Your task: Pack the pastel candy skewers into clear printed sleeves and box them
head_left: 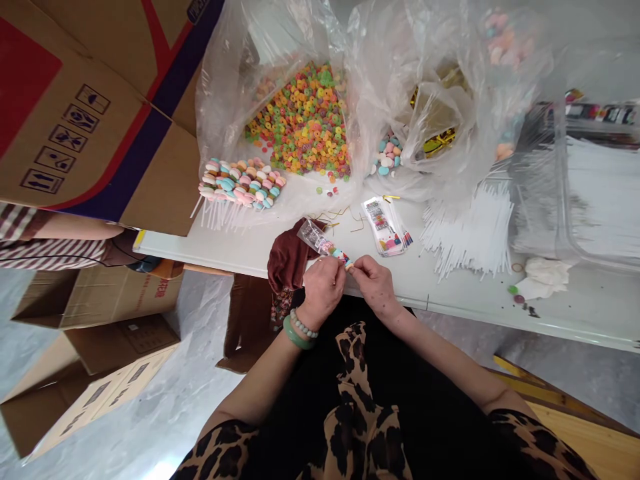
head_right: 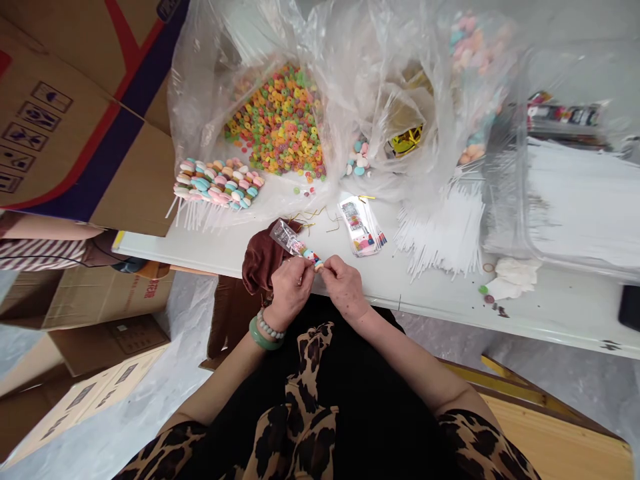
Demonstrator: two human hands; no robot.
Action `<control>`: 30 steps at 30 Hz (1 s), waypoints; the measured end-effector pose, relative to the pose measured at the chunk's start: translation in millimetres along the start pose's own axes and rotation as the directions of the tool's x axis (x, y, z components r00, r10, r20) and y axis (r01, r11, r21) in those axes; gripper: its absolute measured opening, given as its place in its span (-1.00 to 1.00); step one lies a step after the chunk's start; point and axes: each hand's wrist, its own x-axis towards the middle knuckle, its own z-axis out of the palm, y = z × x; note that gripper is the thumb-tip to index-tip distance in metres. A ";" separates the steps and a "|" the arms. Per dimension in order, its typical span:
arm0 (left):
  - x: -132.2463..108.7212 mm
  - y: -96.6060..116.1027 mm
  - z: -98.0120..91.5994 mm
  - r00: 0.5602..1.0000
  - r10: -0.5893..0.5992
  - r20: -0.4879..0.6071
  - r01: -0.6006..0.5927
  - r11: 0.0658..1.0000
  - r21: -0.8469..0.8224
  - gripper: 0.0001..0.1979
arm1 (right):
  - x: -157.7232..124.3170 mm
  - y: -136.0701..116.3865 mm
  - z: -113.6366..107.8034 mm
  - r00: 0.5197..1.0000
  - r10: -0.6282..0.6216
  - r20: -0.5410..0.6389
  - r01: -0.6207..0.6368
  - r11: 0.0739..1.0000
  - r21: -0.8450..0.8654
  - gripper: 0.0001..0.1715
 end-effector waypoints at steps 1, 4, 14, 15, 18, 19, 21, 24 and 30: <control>-0.3 2.5 0.8 1.000 0.000 -0.027 0.000 1.000 0.006 -0.87 | -1.9 -1.8 -0.1 0.998 -0.055 -0.005 0.054 0.995 -0.078 -0.76; -1.7 8.2 3.8 0.997 -0.029 -0.069 0.025 0.998 -0.062 -0.88 | -7.5 -4.4 1.0 0.974 -0.226 -0.003 0.214 0.928 -0.304 -0.72; -3.9 11.5 4.9 0.991 -0.099 0.088 0.122 0.936 -0.329 -0.87 | 0.5 5.6 -1.4 1.000 -0.021 0.004 0.021 0.996 -0.087 -0.87; -3.8 11.2 4.8 0.986 -0.137 0.099 0.165 0.907 -0.386 -0.88 | 2.7 5.1 -2.6 0.999 0.025 0.020 -0.025 1.000 0.000 -0.86; -4.6 8.9 6.5 0.970 -0.220 0.099 0.241 0.850 -0.469 -0.88 | 5.5 0.9 -5.4 0.996 0.072 0.051 -0.078 0.990 0.117 -0.83; -5.2 7.7 7.4 0.971 -0.222 0.087 0.237 0.857 -0.458 -0.89 | 5.0 -0.7 -6.0 0.997 0.065 0.046 -0.070 0.991 0.112 -0.82; -6.1 5.0 8.8 0.982 -0.182 0.049 0.186 0.903 -0.386 -0.91 | 2.0 -3.2 -6.6 1.000 0.005 0.013 -0.006 0.999 0.053 -0.83; -5.0 2.7 7.8 0.997 -0.076 -0.013 0.071 0.969 -0.236 -0.92 | -4.6 -3.5 -6.1 0.979 -0.199 -0.037 0.189 0.965 -0.182 -0.77; 0.4 8.0 0.3 0.993 -0.121 0.001 0.118 0.966 -0.230 -0.87 | -10.5 -2.0 -3.3 0.960 -0.281 0.004 0.270 0.918 -0.290 -0.73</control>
